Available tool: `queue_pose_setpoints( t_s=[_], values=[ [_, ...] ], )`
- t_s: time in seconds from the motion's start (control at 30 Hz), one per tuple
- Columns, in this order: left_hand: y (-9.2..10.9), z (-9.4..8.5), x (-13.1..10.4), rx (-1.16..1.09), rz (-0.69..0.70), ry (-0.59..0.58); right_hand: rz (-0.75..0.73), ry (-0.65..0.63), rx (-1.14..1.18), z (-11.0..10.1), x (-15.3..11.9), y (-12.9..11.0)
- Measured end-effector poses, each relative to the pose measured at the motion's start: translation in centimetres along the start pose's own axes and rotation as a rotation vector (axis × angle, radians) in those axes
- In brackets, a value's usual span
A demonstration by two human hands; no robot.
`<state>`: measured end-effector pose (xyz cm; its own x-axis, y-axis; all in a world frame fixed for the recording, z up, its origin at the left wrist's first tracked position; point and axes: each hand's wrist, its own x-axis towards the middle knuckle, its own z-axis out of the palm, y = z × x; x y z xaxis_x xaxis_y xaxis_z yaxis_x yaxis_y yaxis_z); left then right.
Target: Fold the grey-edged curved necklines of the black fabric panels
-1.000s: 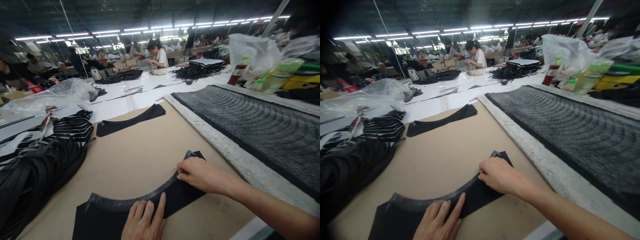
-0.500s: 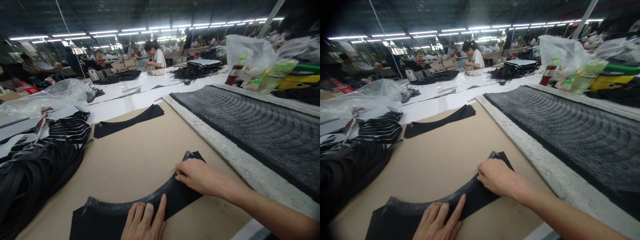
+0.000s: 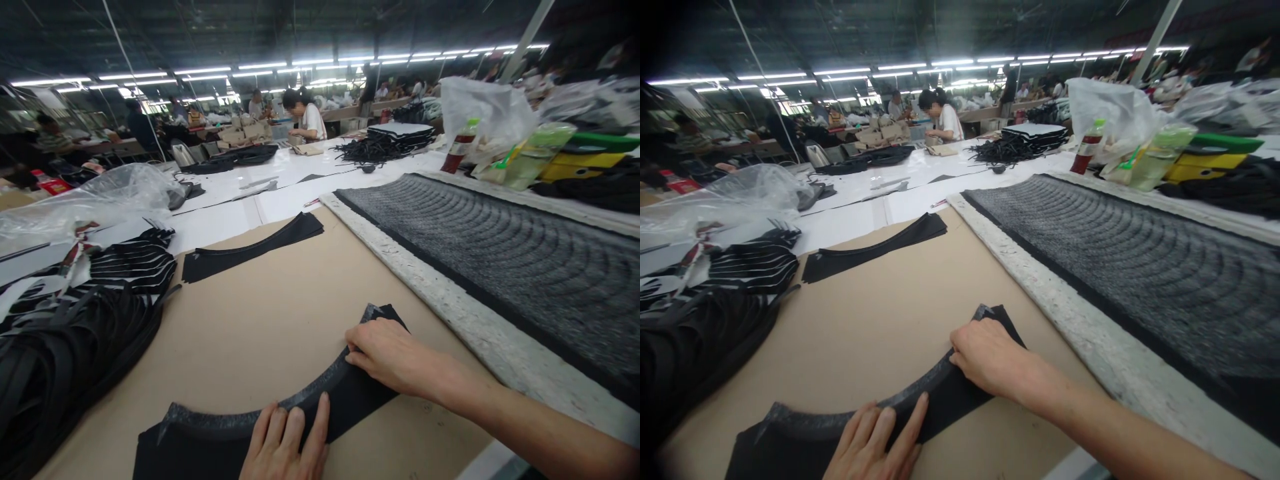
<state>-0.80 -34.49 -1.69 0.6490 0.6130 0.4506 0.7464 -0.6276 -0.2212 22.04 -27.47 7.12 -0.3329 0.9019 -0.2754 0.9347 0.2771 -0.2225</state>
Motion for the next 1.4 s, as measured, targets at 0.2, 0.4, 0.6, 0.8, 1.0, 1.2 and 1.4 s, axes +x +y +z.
queue_pose_setpoints(
  t_s=[0.2,0.4,0.6,0.8,1.0,1.2,1.4],
  values=[
    [0.0,0.4,1.1,-0.065,0.046,0.055,0.035,0.064,-0.019,0.9,0.0,0.6],
    [2.6,1.0,5.1,-0.227,0.064,0.071,0.101,0.128,0.039,1.3,-0.1,1.2],
    [3.7,1.9,5.4,-0.218,0.024,0.025,0.138,0.161,0.251,1.2,0.0,4.3],
    [3.6,3.1,5.0,-0.162,0.031,0.009,0.157,0.156,0.478,1.7,0.6,7.0],
    [3.9,3.4,5.3,-0.162,0.001,0.023,0.152,0.206,0.519,1.9,0.5,6.9],
    [4.4,3.1,5.7,-0.152,-0.066,0.001,0.178,0.221,0.526,2.5,0.9,7.1],
    [4.4,3.1,5.7,-0.132,-0.051,-0.011,0.197,0.220,0.506,2.2,0.9,7.1]
  ],
)
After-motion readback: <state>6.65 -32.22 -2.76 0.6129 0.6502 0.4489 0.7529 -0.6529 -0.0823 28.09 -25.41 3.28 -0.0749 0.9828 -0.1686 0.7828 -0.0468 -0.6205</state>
